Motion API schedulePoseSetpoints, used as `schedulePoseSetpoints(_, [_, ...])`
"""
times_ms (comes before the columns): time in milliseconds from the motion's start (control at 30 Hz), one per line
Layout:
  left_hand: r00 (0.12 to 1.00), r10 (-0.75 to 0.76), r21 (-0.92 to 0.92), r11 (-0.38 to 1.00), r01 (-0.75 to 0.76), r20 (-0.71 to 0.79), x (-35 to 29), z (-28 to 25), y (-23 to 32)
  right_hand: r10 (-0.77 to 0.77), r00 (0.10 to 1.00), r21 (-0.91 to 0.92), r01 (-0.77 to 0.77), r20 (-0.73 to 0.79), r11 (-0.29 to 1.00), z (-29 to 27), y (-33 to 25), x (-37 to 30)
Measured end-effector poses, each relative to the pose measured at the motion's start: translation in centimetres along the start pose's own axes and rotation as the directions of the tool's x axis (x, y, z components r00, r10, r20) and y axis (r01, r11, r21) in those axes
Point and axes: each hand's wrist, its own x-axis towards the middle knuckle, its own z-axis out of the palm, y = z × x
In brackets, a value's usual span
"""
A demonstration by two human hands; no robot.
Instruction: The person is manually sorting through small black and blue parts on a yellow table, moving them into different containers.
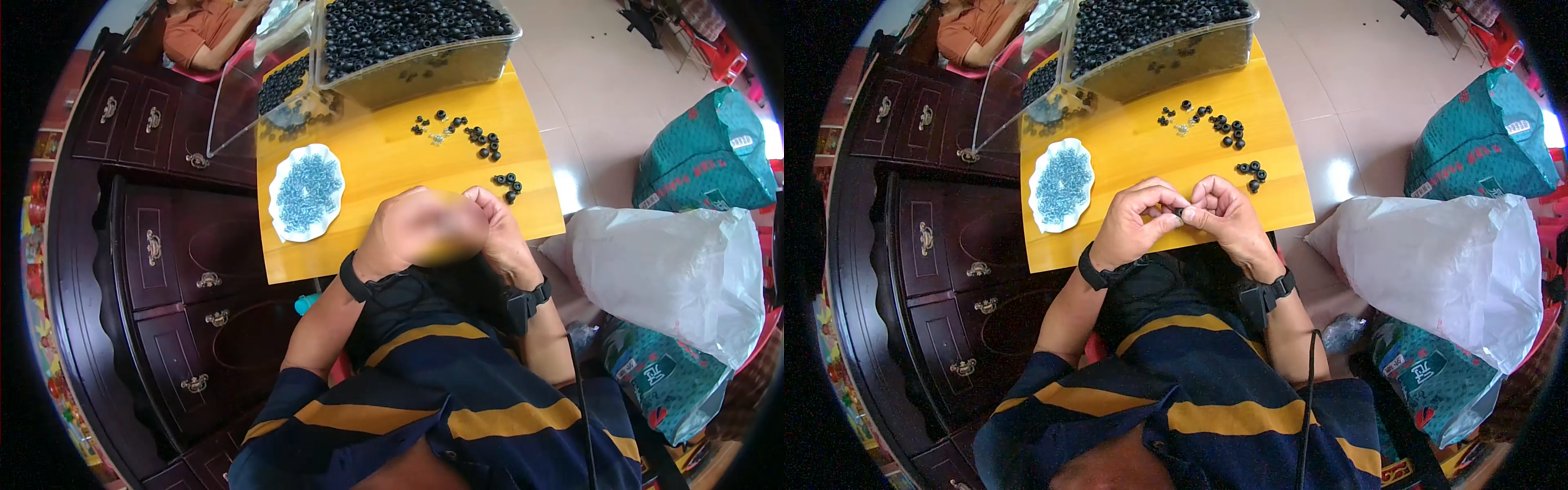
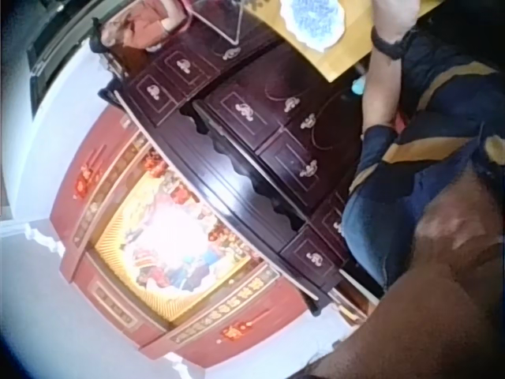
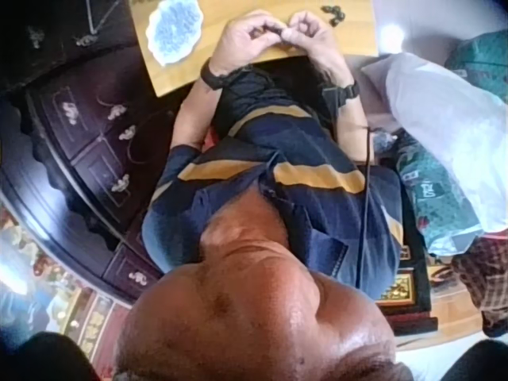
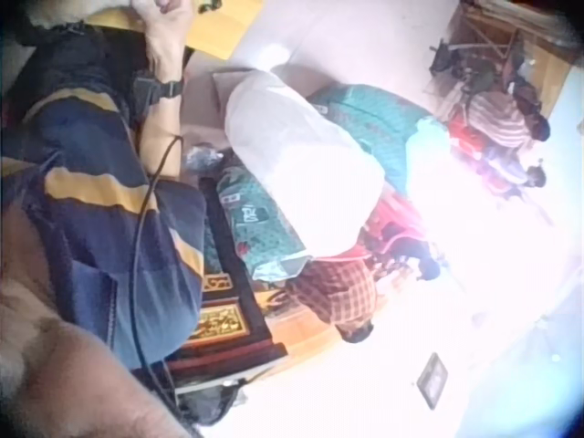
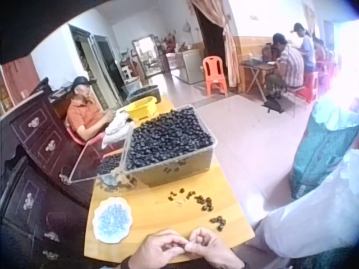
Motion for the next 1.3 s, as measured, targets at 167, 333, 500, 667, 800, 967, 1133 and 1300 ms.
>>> schedulePoseSetpoints(167, [0.997,-0.022,-0.034,0.999,0.025,0.079,0.4,-0.7,-0.4,-0.044,0.999,-0.033,0.044,-0.002,0.999,0.2,-0.5,0.0])
schedulePoseSetpoints(333, [0.989,-0.050,-0.205,0.976,0.078,0.140,0.8,-1.2,-1.4,-0.004,0.999,0.001,0.004,-0.053,1.000,0.8,-1.2,-0.1])
schedulePoseSetpoints(500, [0.993,-0.041,-0.167,0.984,0.059,0.109,1.0,-0.9,-1.3,-0.001,0.999,-0.007,0.000,-0.039,1.000,0.6,-1.2,-0.1])
schedulePoseSetpoints(667, [0.997,-0.006,-0.036,0.999,0.009,0.082,1.4,-0.5,-0.6,-0.047,0.997,-0.041,0.044,-0.066,0.998,0.4,-0.7,0.1])
schedulePoseSetpoints(800, [1.000,0.021,0.067,0.997,-0.023,0.023,1.6,-0.1,0.4,-0.095,0.990,-0.086,0.085,-0.108,0.993,-0.1,-0.2,0.2])
schedulePoseSetpoints(967, [0.998,0.061,0.181,0.982,-0.060,0.001,2.2,0.6,-0.1,-0.180,0.970,-0.213,0.144,-0.162,0.966,-0.4,0.1,0.1])
schedulePoseSetpoints(1133, [1.000,-0.020,0.310,0.951,0.015,0.015,3.6,0.6,-1.5,-0.355,0.890,-0.542,0.155,-0.286,0.826,1.3,-1.6,-0.8])
schedulePoseSetpoints(1300, [0.996,0.020,0.575,0.815,-0.069,0.091,5.0,1.2,-2.8,-0.148,0.923,-0.230,0.240,0.355,0.943,10.6,-7.9,-4.1])
